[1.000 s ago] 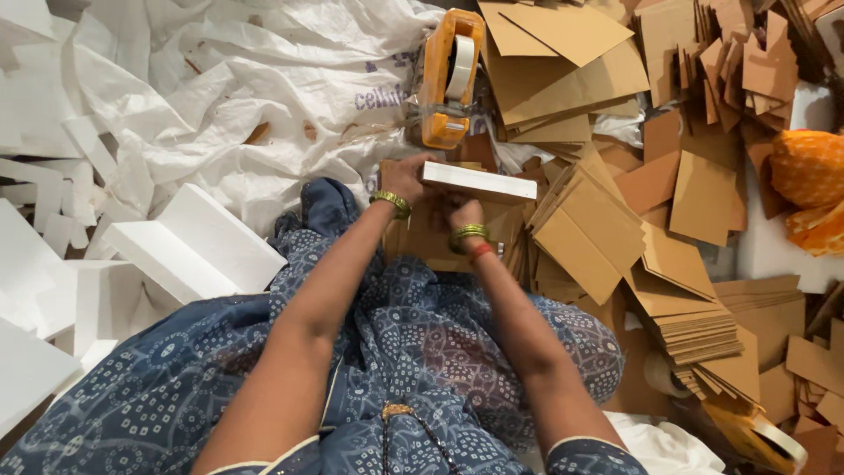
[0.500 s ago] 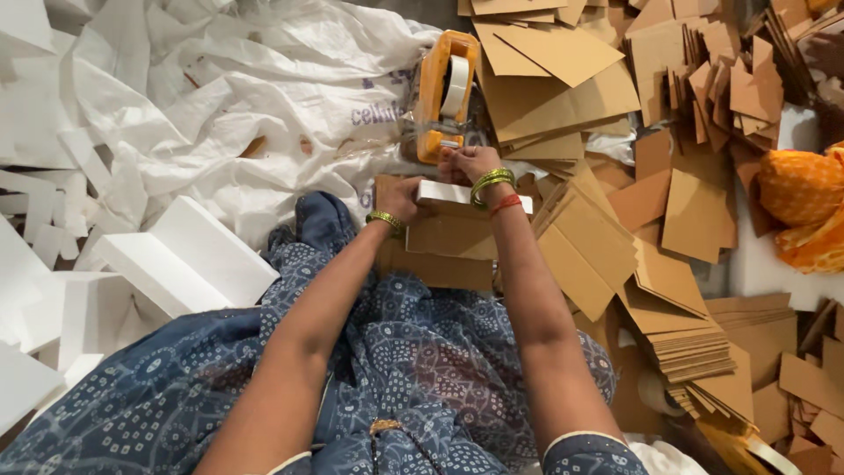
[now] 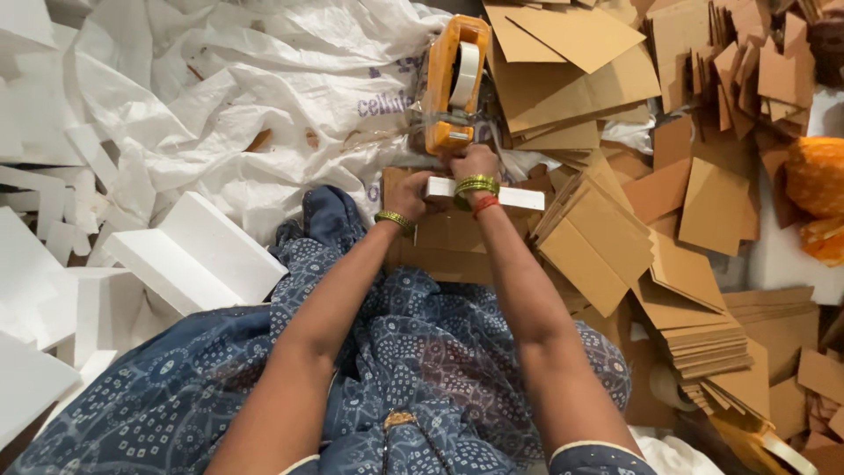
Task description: The person assembles cardboard boxes by folding them around white foam inserts and sealing them with a tape dispenser.
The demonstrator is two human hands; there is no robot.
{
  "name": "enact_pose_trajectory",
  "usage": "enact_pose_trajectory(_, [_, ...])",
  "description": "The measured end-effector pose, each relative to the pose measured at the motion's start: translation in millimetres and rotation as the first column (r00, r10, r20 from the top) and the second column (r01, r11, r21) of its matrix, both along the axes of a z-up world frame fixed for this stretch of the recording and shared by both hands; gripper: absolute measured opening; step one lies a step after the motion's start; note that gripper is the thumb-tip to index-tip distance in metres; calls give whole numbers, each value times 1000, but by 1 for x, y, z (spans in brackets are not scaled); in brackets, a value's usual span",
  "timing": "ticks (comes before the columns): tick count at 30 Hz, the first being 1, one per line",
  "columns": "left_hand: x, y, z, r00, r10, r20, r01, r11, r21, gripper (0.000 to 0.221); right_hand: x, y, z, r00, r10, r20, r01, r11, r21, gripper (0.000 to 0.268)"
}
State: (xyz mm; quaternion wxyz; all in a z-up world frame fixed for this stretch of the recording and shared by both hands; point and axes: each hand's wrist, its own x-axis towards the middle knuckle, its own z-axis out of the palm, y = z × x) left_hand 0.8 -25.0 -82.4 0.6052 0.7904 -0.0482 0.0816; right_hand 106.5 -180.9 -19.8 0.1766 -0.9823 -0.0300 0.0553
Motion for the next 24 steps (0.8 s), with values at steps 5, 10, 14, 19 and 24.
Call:
enact_pose_trajectory(5, [-9,-10,-1,980,197,-20,-196,980,44,64,41,-5,-38,904,135,-405,-218,962,-166,38])
enact_pose_trajectory(10, [-1,-14,-35,966,149,209,-190,962,195,97,53,-17,-63,852,175,-493,-334,907,-256,37])
enact_pose_trajectory(14, [14,-14,-57,996,63,70,-75,982,173,59,25,-19,-29,921,108,-375,-225,932,-285,35])
enact_pose_trajectory(19, [19,-12,-64,996,91,21,-93,982,163,56,-38,-95,59,847,529,-42,-527,828,-192,79])
enact_pose_trajectory(24, [18,14,-39,953,-120,-278,199,940,277,68,-79,-84,113,921,379,-95,-374,788,-489,56])
